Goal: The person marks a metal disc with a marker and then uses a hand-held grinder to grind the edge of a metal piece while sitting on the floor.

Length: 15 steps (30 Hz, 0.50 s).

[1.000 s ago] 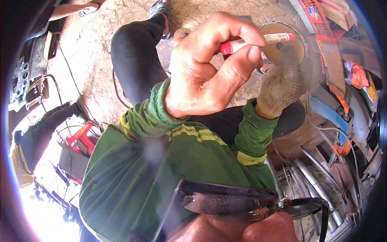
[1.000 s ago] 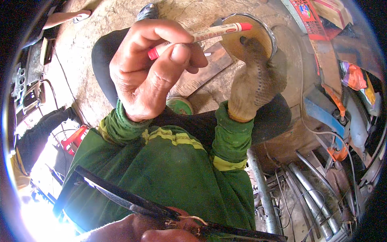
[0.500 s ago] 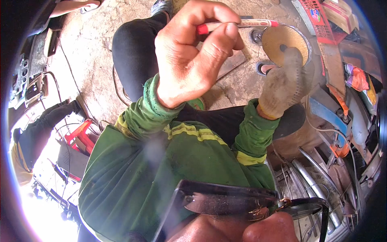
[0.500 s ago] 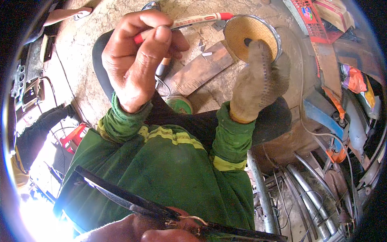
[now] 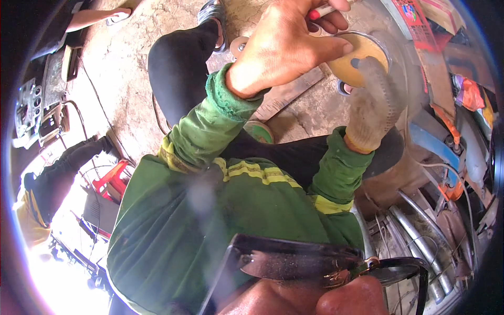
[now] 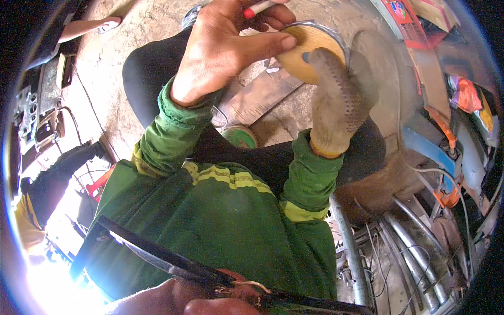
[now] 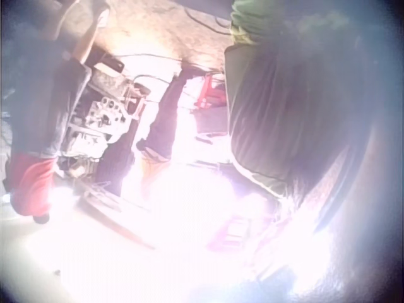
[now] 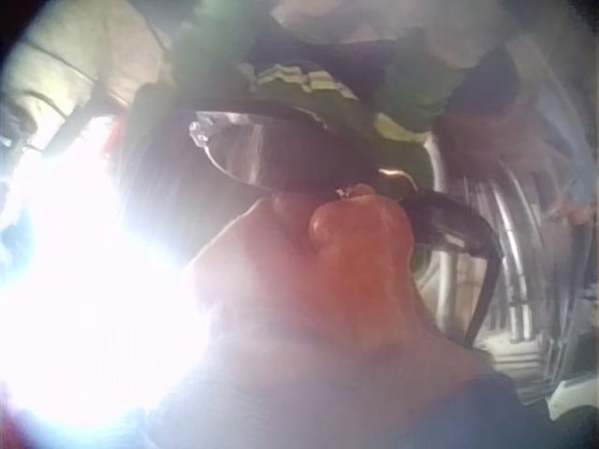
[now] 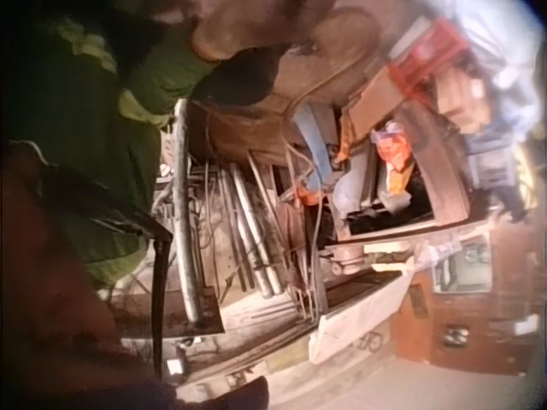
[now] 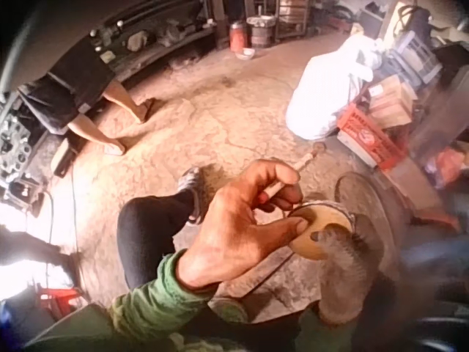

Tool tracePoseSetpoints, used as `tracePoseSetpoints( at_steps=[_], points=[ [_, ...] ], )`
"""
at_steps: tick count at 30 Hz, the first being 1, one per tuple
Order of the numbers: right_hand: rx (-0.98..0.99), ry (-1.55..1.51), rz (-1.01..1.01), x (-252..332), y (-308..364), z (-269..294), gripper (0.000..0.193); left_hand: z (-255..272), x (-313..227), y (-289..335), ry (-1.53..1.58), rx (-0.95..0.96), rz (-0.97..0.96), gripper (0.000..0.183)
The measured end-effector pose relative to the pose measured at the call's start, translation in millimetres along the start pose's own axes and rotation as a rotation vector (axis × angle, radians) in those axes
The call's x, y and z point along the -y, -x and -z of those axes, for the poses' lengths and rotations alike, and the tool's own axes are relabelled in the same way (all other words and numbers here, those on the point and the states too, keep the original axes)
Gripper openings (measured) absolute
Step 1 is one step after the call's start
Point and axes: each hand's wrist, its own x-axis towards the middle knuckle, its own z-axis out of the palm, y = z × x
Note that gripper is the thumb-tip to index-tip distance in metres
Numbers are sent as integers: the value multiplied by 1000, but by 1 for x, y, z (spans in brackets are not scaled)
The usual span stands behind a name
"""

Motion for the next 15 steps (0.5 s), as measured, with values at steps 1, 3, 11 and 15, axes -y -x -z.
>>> tracePoseSetpoints(
  at_steps=[1, 3, 11, 15],
  points=[
    [2, -56, -23, 4, -3, -3, 34, 0, 4, -1, 50, 6, 8, 34],
    [10, -159, -149, 19, -9, -4, 31, -5, 14, -1, 203, 4, 49, 32],
    [-44, -422, -257, 56, -30, -14, 34, -10, 26, 4, 726, -170, 112, 31],
    [-15, -432, -315, 45, -27, -18, 46, -19, 34, 0, 738, -402, 24, 36]
  ],
)
